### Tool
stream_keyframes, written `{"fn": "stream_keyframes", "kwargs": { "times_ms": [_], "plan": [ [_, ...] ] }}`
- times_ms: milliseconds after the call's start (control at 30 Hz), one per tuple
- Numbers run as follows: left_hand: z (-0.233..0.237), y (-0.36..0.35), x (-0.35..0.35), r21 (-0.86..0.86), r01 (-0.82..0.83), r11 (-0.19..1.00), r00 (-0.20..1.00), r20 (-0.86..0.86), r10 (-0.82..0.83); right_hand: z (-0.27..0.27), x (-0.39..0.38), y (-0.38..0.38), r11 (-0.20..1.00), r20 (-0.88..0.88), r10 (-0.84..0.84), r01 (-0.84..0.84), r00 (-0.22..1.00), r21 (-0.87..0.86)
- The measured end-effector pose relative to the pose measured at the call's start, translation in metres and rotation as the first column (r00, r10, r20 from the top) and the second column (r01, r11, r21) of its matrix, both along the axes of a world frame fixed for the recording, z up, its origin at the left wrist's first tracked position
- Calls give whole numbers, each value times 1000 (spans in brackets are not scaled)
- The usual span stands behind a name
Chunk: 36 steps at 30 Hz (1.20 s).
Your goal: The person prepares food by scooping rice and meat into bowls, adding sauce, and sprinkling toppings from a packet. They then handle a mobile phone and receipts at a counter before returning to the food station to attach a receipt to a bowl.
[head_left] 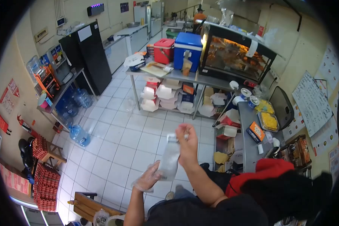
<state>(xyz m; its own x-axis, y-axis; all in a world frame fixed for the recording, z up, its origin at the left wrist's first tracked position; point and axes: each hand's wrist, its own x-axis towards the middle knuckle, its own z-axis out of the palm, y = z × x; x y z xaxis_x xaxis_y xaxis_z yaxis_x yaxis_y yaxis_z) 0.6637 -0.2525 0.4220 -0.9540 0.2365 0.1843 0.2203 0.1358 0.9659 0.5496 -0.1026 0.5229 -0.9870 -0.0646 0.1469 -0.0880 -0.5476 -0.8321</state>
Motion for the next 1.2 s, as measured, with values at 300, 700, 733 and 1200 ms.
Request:
{"fn": "stream_keyframes", "kwargs": {
  "times_ms": [300,700,733,1200],
  "plan": [
    [19,-4,-113,370,177,912,805,480,-350,-34,-171,14,964,15,-207,207,978,-169],
    [8,-6,-362,426,246,871,822,385,-420,-57,-379,68,826,114,-512,524,852,-207],
    [8,-5,-379,392,267,881,836,361,-414,-56,-392,71,811,121,-534,548,837,-207],
    [-6,-20,-621,404,419,813,751,349,-560,-42,-572,99,727,9,-686,686,727,20]
  ]
}}
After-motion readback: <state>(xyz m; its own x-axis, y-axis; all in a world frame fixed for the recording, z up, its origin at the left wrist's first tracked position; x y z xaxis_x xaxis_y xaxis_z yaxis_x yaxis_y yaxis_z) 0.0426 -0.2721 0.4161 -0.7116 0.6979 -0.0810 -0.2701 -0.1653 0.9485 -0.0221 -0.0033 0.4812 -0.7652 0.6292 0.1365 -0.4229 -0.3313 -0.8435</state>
